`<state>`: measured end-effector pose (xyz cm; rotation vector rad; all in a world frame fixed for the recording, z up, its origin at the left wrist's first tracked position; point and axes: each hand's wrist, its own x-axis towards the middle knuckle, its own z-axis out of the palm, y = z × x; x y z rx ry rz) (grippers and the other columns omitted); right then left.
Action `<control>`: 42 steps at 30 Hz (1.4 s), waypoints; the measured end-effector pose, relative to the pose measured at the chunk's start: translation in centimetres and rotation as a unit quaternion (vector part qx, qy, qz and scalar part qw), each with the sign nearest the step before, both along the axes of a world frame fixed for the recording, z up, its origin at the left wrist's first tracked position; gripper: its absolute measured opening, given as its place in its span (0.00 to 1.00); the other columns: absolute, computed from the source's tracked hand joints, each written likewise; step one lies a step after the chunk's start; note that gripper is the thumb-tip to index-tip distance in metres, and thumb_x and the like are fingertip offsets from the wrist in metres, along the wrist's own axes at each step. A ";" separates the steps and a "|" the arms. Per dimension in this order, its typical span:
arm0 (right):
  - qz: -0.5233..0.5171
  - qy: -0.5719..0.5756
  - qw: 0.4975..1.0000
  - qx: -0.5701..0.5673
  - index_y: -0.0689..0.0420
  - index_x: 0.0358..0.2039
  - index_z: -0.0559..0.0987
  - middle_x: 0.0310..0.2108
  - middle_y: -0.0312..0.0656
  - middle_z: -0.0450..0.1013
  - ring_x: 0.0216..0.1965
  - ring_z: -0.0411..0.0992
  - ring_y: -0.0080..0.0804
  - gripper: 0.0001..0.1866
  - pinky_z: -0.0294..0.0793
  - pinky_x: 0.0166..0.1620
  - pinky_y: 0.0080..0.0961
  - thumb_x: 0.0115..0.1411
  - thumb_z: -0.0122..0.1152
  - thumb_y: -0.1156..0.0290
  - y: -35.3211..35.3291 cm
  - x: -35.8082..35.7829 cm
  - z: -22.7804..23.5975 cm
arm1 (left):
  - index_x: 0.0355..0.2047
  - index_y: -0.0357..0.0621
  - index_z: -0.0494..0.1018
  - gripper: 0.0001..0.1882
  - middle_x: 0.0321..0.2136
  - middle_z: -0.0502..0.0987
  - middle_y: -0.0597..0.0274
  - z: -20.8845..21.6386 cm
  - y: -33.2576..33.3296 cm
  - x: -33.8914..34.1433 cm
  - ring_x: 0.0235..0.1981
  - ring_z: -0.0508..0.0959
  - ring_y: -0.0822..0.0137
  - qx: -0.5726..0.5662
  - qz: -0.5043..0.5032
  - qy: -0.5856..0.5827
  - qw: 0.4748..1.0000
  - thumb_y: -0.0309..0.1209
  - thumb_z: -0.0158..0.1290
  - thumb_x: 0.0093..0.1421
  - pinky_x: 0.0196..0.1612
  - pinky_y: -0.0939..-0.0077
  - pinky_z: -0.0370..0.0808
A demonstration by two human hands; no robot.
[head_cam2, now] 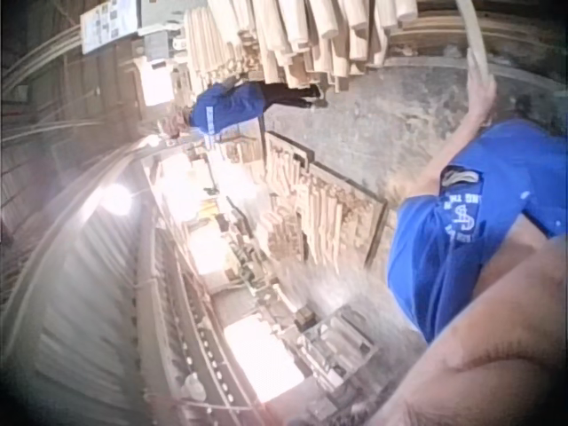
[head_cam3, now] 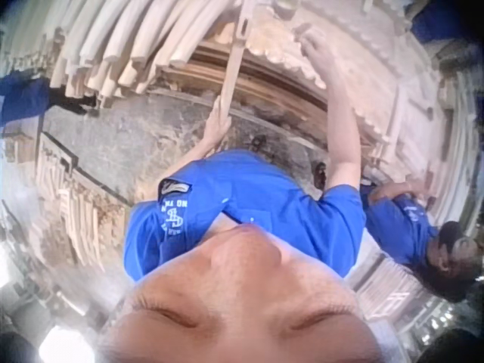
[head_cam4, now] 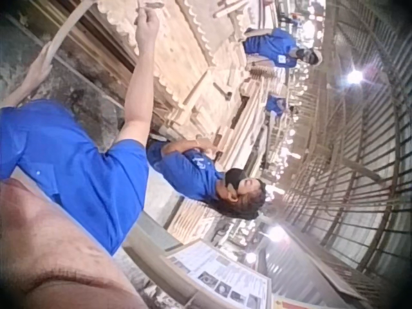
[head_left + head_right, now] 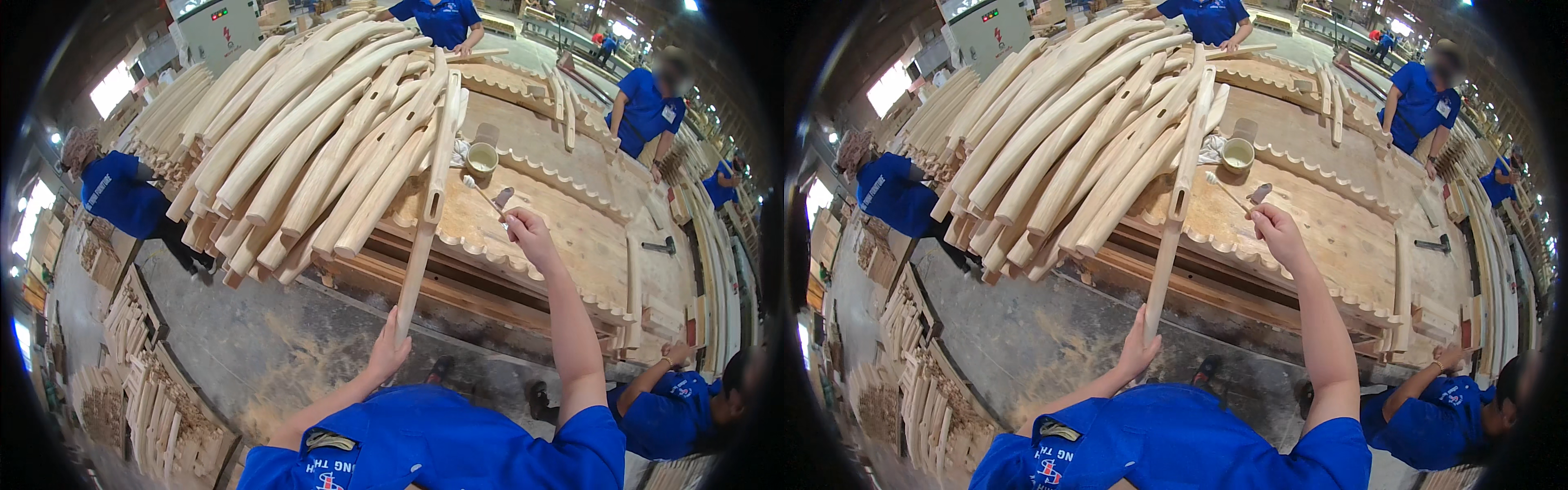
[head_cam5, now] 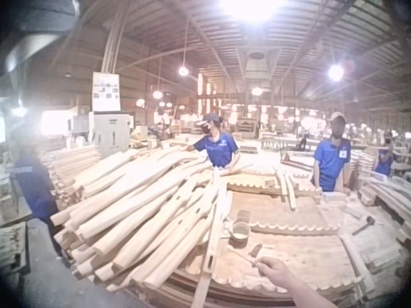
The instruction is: The person applies glue to the ends of wooden chair legs using a small brush and container. They repeatedly dip the brush into the container and coat the leg ends, then place the legs aside. The person also refills the glue container from a larger jug.
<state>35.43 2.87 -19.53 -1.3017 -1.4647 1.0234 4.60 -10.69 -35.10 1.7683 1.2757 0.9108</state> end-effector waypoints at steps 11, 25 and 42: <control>0.028 -0.069 0.997 0.029 0.64 0.33 0.75 0.19 0.35 0.67 0.21 0.64 0.19 0.11 0.64 0.26 0.20 0.60 0.50 0.69 1.3 -1.9 -1.0 | 0.64 0.45 0.38 0.40 0.53 0.60 0.34 0.6 0.1 0.6 0.51 0.65 0.37 -0.041 0.006 -0.003 0.999 0.30 0.48 0.56 0.51 0.56 0.64; -0.135 -0.320 0.919 0.189 0.51 0.30 0.78 0.25 0.40 0.74 0.28 0.73 0.41 0.05 0.71 0.30 0.34 0.55 0.58 0.66 2.7 -4.3 -0.6 | 0.64 0.39 0.39 0.40 0.56 0.58 0.37 1.4 -0.1 -0.3 0.53 0.65 0.45 -0.035 -0.013 0.001 0.999 0.32 0.48 0.56 0.54 0.62 0.63; -0.078 -0.331 0.885 0.317 0.53 0.26 0.77 0.24 0.36 0.70 0.29 0.68 0.36 0.01 0.62 0.34 0.31 0.51 0.60 0.73 3.5 -2.9 -1.6 | 0.64 0.42 0.38 0.40 0.55 0.59 0.34 3.9 -0.5 -0.2 0.53 0.65 0.42 -0.100 -0.014 -0.001 0.995 0.32 0.47 0.56 0.53 0.60 0.63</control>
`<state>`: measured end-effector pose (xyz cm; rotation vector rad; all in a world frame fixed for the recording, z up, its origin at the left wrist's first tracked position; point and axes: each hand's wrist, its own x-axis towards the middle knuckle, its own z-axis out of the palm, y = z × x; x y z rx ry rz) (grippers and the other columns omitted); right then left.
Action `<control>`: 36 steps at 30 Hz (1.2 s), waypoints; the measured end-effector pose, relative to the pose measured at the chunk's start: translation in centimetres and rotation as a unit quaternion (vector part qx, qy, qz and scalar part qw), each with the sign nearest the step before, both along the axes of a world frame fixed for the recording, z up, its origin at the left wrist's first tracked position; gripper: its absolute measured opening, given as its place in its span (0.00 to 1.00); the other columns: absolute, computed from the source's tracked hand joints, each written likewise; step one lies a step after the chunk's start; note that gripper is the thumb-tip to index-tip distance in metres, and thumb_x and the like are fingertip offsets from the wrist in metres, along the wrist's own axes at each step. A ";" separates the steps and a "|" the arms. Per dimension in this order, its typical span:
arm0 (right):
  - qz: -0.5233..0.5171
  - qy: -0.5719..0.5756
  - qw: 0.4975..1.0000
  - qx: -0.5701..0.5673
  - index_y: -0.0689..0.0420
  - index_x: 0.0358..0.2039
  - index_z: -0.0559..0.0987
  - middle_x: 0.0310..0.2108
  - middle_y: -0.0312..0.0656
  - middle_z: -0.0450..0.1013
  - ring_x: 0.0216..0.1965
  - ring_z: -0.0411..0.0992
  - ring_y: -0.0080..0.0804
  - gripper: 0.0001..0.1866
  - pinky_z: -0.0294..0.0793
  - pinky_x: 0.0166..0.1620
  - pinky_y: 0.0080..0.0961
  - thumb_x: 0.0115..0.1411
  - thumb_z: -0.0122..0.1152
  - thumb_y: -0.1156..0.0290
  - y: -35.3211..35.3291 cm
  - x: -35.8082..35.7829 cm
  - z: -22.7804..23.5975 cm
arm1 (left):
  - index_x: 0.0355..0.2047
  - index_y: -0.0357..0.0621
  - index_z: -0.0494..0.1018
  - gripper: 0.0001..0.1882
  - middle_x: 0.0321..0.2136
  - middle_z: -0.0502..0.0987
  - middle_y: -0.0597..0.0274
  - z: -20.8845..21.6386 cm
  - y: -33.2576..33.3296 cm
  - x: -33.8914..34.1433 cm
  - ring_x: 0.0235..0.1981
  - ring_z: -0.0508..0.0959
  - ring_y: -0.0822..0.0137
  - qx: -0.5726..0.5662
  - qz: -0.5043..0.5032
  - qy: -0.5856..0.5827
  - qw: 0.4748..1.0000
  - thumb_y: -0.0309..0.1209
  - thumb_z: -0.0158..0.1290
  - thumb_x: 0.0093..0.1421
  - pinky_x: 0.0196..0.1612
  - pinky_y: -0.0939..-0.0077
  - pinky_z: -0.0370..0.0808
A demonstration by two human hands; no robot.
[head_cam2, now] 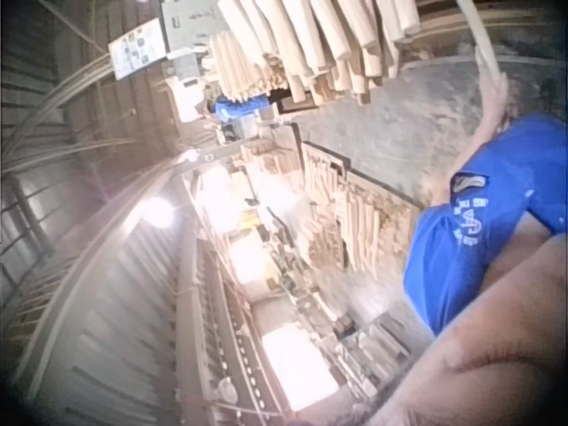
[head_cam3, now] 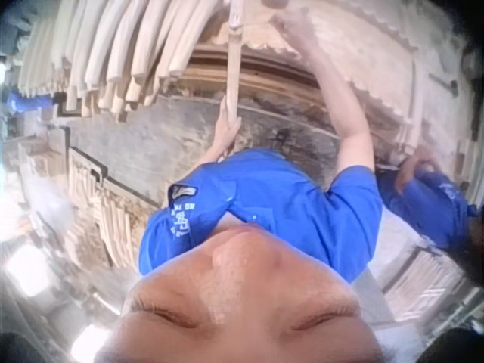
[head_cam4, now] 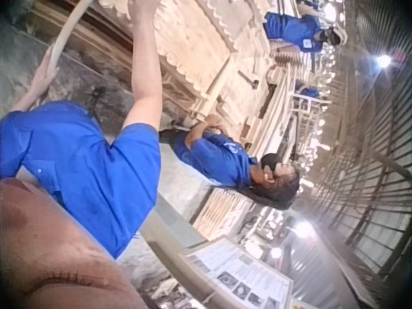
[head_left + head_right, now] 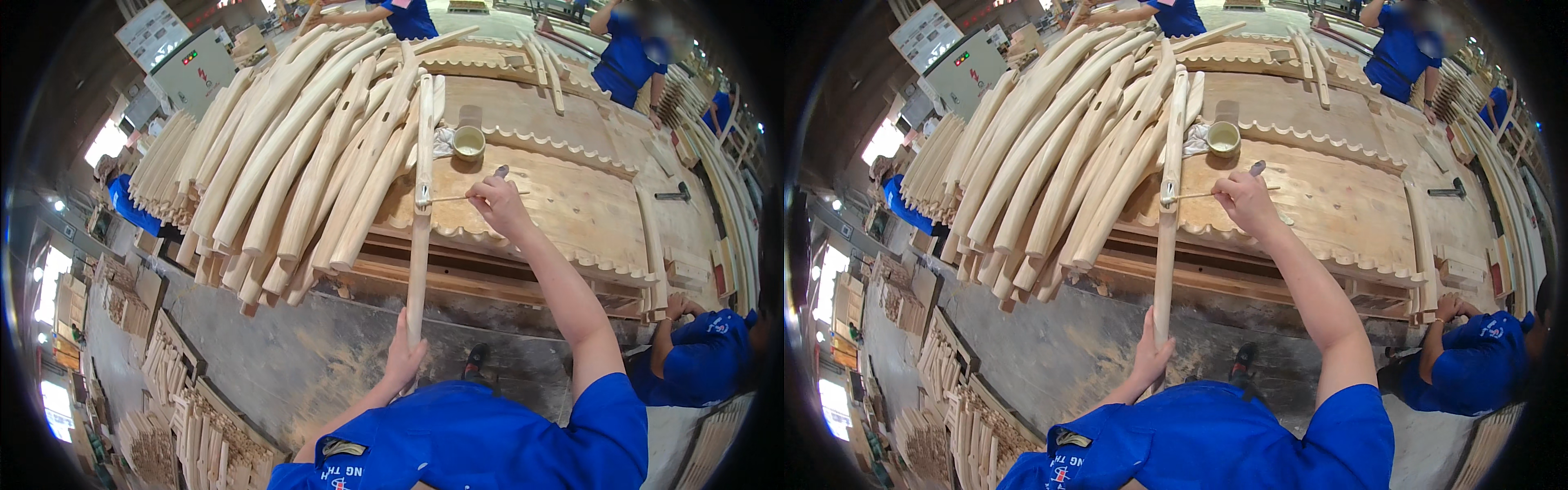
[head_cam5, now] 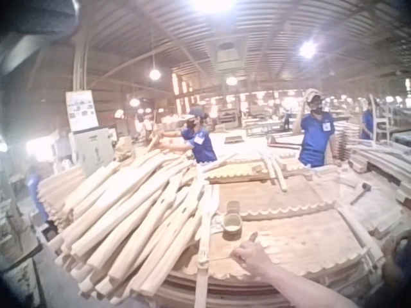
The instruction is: The person applies glue to the ends of wooden chair legs using a small brush and container. They repeatedly dip the brush into the container and coat the leg ends, then place the legs aside. The person also refills the glue container from a larger jug.
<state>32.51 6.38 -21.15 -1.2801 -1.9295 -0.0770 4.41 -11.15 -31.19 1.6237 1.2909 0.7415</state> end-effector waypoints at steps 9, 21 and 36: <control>-0.059 0.042 0.997 0.016 0.53 0.26 0.76 0.23 0.38 0.71 0.30 0.69 0.38 0.01 0.64 0.34 0.33 0.51 0.59 0.73 0.3 -0.5 0.4 | 0.64 0.39 0.38 0.40 0.57 0.56 0.35 0.1 -0.1 0.2 0.55 0.63 0.43 0.007 -0.002 0.019 1.000 0.31 0.47 0.56 0.55 0.61 0.61; -0.082 0.070 0.994 -0.004 0.52 0.26 0.75 0.23 0.37 0.70 0.31 0.69 0.37 0.01 0.62 0.33 0.36 0.52 0.58 0.71 0.1 -0.9 -1.2 | 0.64 0.39 0.37 0.40 0.58 0.55 0.36 -0.2 -0.1 0.1 0.57 0.62 0.44 0.008 -0.007 0.001 1.000 0.32 0.47 0.56 0.56 0.61 0.61; -0.019 0.073 0.996 -0.041 0.55 0.25 0.75 0.23 0.40 0.70 0.30 0.70 0.41 0.02 0.65 0.33 0.37 0.51 0.59 0.72 -3.2 -0.8 -1.2 | 0.64 0.43 0.37 0.41 0.56 0.57 0.35 0.0 -0.3 0.2 0.54 0.64 0.41 0.028 -0.005 0.002 1.000 0.32 0.47 0.56 0.54 0.60 0.63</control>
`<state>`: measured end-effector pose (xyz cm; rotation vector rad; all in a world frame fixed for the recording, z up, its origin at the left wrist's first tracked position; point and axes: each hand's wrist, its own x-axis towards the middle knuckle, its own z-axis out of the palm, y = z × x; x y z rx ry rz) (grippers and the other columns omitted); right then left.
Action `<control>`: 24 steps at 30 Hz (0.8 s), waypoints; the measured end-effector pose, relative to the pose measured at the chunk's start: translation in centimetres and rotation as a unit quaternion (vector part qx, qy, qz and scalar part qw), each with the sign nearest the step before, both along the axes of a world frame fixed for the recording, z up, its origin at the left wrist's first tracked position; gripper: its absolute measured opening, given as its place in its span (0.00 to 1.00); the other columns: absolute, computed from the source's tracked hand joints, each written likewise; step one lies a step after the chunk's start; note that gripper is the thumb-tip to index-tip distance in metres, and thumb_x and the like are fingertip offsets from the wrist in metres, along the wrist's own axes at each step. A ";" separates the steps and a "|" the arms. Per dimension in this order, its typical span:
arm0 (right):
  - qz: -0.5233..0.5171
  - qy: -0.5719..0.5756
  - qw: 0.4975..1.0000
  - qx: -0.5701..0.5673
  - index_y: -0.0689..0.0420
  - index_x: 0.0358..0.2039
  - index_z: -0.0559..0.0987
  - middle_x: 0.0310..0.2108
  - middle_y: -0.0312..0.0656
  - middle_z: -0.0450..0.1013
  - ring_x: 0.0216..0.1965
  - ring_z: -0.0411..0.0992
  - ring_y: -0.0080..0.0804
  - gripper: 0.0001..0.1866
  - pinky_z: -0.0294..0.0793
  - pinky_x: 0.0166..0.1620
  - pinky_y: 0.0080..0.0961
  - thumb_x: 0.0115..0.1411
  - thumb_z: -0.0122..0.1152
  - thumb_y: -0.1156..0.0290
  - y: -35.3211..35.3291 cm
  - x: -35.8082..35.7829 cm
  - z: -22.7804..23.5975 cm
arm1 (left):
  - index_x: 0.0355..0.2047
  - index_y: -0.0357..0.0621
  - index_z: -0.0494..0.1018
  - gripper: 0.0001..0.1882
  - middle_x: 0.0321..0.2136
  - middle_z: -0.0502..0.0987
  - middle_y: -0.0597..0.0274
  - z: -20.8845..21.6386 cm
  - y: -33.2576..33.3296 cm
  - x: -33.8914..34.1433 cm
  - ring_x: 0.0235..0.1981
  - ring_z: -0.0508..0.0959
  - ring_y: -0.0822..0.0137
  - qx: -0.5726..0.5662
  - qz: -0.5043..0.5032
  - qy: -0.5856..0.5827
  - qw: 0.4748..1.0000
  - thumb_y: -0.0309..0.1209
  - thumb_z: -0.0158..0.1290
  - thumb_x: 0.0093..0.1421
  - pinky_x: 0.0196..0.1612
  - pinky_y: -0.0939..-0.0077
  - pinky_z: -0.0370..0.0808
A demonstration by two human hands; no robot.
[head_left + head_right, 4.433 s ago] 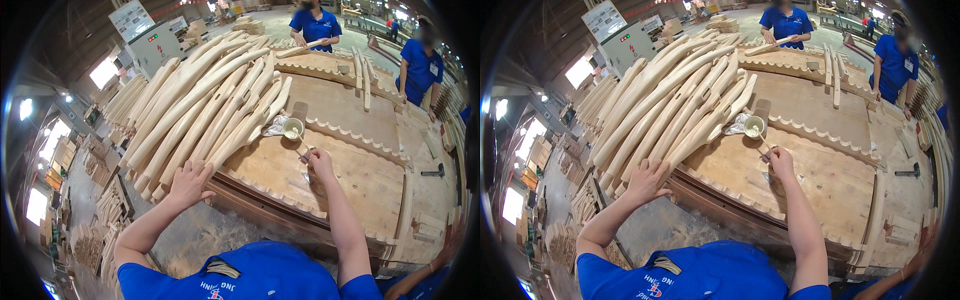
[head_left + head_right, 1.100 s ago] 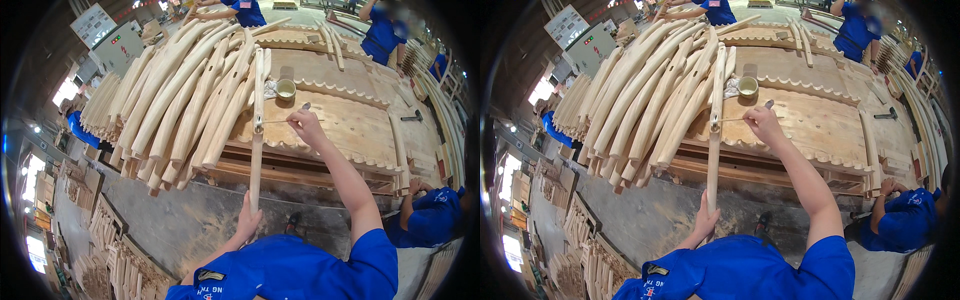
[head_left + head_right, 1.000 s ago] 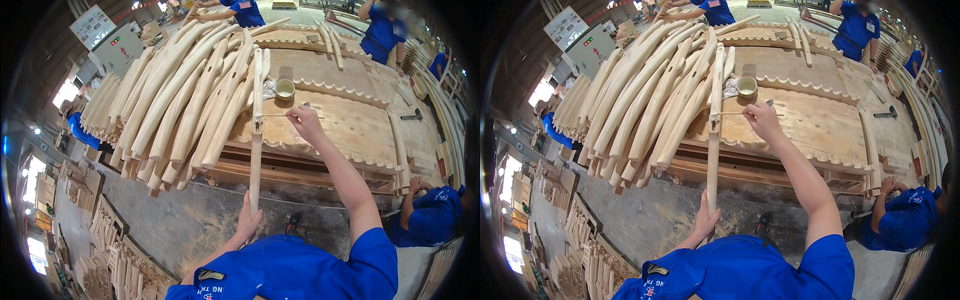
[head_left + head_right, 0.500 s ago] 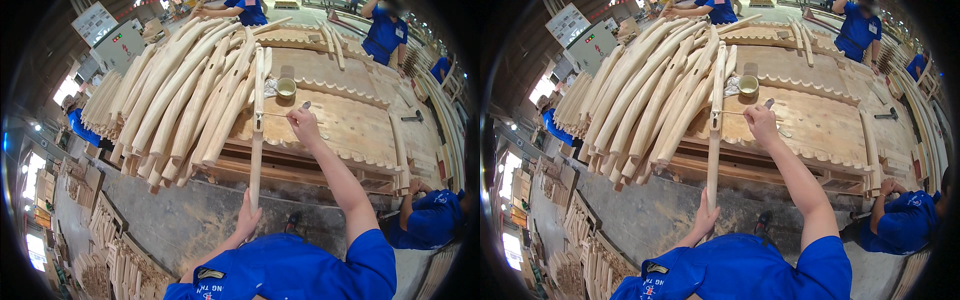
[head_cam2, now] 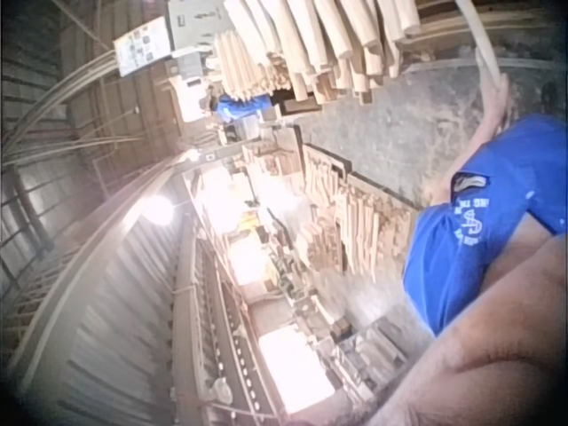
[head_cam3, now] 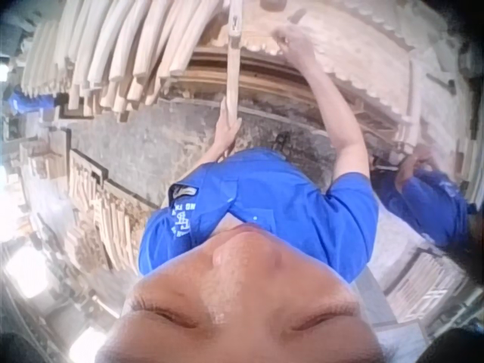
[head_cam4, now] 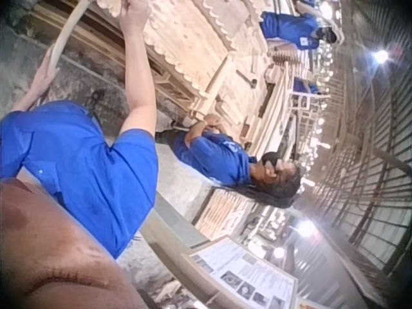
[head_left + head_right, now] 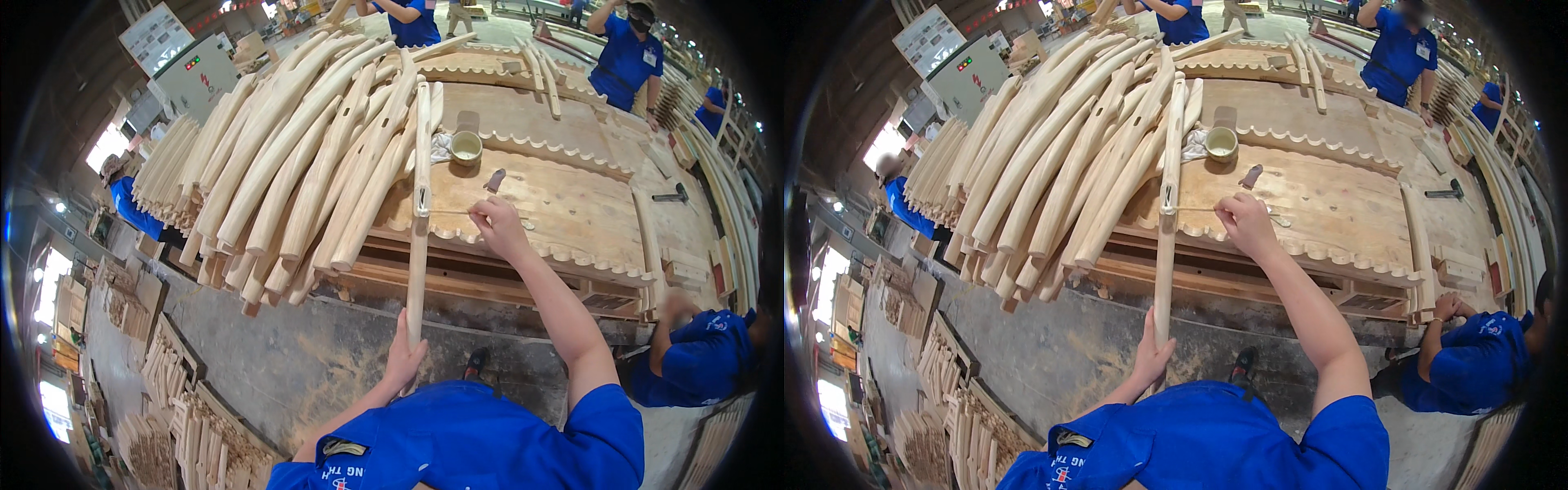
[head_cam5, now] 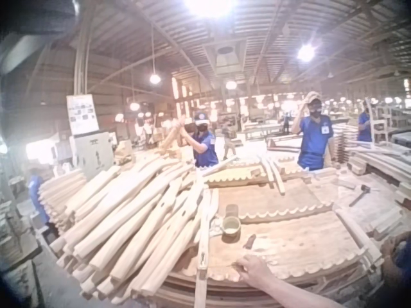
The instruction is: The person applies glue to the ends of wooden chair legs using a small brush and container. They repeatedly dip the brush into the container and coat the leg ends, then place the legs aside. The person also refills the glue container from a larger jug.
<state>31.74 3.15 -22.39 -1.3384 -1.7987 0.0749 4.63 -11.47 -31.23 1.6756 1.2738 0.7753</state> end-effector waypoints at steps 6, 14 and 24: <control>-0.059 -0.019 0.997 0.052 0.55 0.25 0.75 0.22 0.40 0.69 0.29 0.69 0.41 0.03 0.65 0.33 0.37 0.51 0.59 0.72 3.0 -0.7 0.9 | 0.64 0.43 0.37 0.41 0.55 0.58 0.34 0.2 0.0 0.2 0.53 0.65 0.42 0.018 0.001 0.020 1.000 0.32 0.47 0.56 0.53 0.60 0.64; -0.008 -0.065 0.995 0.069 0.54 0.25 0.75 0.21 0.40 0.68 0.28 0.69 0.40 0.01 0.65 0.31 0.38 0.51 0.59 0.72 1.2 -0.6 -0.1 | 0.64 0.43 0.36 0.41 0.55 0.58 0.34 0.1 -0.1 -0.1 0.53 0.65 0.41 0.027 -0.005 0.006 1.000 0.31 0.47 0.56 0.53 0.59 0.64; -0.083 -0.384 0.919 -0.010 0.52 0.26 0.78 0.23 0.38 0.73 0.28 0.74 0.36 0.03 0.72 0.28 0.33 0.51 0.57 0.71 1.6 -1.8 8.6 | 0.64 0.43 0.35 0.42 0.57 0.56 0.35 0.2 0.0 -0.5 0.55 0.63 0.40 0.004 -0.019 -0.002 1.000 0.34 0.47 0.56 0.54 0.60 0.62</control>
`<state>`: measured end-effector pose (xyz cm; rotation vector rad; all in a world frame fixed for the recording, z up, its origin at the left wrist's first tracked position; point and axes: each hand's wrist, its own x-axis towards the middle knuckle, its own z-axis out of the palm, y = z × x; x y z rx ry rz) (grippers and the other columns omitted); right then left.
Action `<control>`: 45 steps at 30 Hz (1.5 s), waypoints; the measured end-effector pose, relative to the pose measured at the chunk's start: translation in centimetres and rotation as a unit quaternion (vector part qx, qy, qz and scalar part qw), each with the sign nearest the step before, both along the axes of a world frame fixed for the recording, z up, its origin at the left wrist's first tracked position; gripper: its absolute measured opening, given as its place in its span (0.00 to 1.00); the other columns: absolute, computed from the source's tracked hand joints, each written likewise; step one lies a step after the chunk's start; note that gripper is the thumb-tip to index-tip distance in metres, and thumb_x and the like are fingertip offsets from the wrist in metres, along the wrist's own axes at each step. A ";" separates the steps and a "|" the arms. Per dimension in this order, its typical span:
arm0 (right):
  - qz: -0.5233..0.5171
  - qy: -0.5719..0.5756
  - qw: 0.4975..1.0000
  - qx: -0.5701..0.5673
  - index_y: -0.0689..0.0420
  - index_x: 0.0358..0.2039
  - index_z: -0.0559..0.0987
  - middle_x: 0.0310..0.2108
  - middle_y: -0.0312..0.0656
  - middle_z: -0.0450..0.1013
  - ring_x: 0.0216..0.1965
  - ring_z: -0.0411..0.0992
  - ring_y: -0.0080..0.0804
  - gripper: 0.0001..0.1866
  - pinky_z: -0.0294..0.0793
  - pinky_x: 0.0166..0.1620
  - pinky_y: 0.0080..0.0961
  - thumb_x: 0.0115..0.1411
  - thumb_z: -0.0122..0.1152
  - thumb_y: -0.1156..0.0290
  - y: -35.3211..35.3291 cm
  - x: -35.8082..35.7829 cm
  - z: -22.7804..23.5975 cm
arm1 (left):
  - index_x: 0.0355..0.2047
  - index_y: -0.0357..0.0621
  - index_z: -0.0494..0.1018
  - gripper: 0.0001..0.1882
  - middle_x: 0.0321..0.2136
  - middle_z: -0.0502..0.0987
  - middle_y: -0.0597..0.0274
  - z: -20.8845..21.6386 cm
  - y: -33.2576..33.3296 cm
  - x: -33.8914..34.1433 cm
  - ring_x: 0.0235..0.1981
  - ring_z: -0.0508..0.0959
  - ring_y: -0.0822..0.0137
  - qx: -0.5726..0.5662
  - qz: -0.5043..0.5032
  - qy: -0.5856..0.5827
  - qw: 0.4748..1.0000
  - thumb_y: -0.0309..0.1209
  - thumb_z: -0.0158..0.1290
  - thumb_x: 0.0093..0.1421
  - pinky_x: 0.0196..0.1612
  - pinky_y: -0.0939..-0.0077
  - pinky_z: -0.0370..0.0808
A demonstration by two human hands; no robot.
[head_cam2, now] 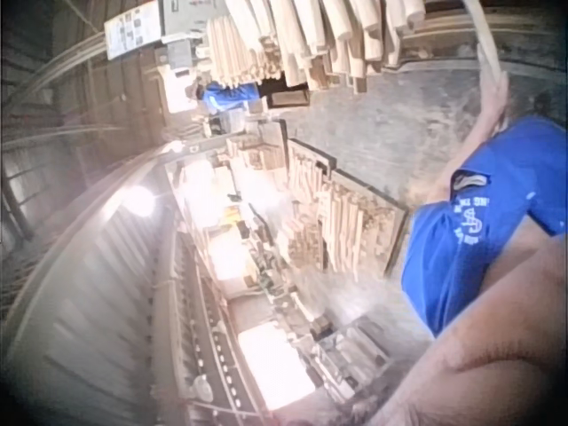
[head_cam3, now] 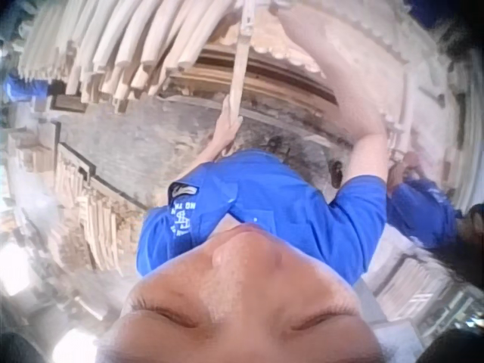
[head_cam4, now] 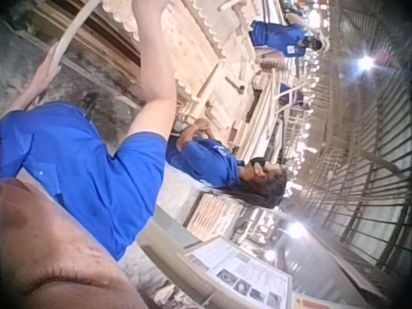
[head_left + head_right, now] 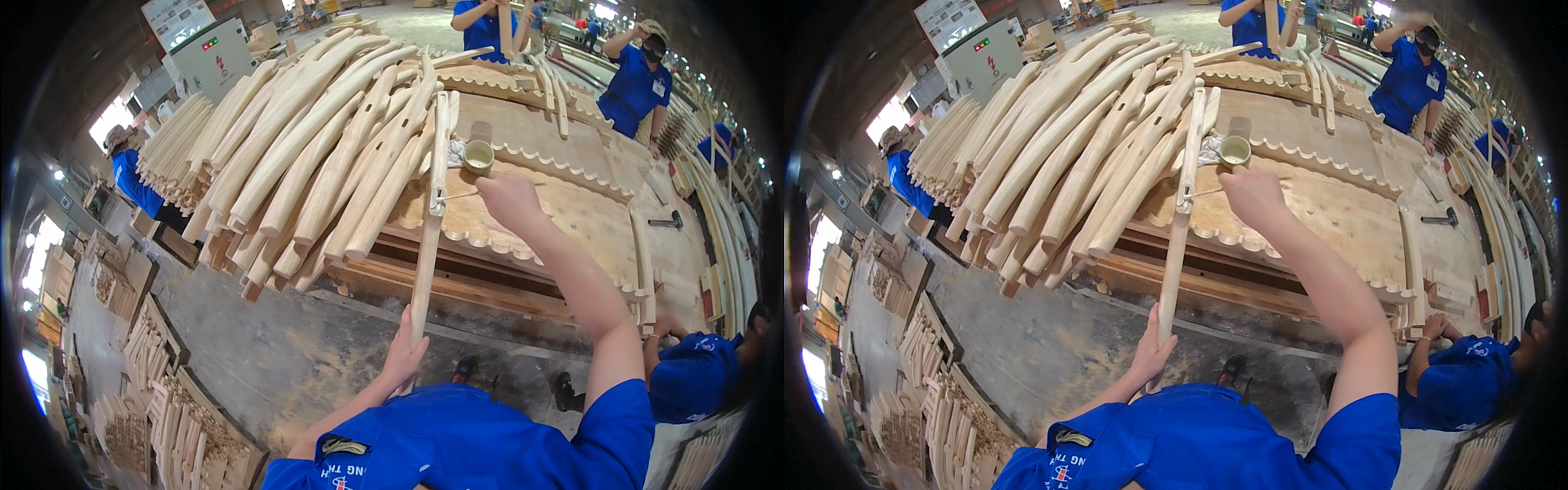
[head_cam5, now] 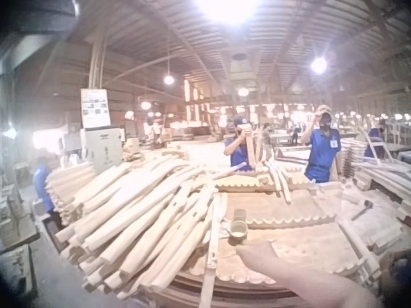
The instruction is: The person applies glue to the ends of wooden chair legs using a small brush and container. They repeatedly dip the brush into the container and coat the leg ends, then place the legs aside. The person also refills the glue container from a larger jug.
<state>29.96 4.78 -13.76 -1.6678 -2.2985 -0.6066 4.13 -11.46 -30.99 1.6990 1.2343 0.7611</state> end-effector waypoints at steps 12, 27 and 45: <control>0.030 -0.275 0.955 -0.110 0.54 0.25 0.82 0.25 0.38 0.77 0.31 0.77 0.35 0.05 0.73 0.30 0.32 0.48 0.59 0.73 2.8 -8.9 5.5 | 0.64 0.45 0.36 0.40 0.50 0.61 0.29 -0.1 0.0 0.2 0.49 0.65 0.34 0.002 0.006 0.019 1.000 0.30 0.44 0.56 0.50 0.54 0.65; 0.009 -0.267 0.956 -0.122 0.52 0.27 0.82 0.28 0.36 0.78 0.34 0.77 0.33 0.06 0.74 0.32 0.29 0.50 0.58 0.72 2.8 -9.0 5.9 | 0.64 0.46 0.35 0.39 0.48 0.64 0.28 -0.4 -0.1 -0.2 0.46 0.68 0.33 0.037 0.004 -0.012 0.999 0.30 0.44 0.57 0.47 0.52 0.67; -0.043 0.331 0.935 -0.118 0.54 0.30 0.77 0.29 0.43 0.75 0.31 0.74 0.43 0.09 0.71 0.33 0.37 0.58 0.53 0.64 0.0 0.9 -4.1 | 0.64 0.48 0.35 0.40 0.51 0.64 0.32 -0.9 0.2 -0.1 0.47 0.69 0.35 -0.039 -0.001 -0.015 0.999 0.32 0.45 0.58 0.49 0.54 0.66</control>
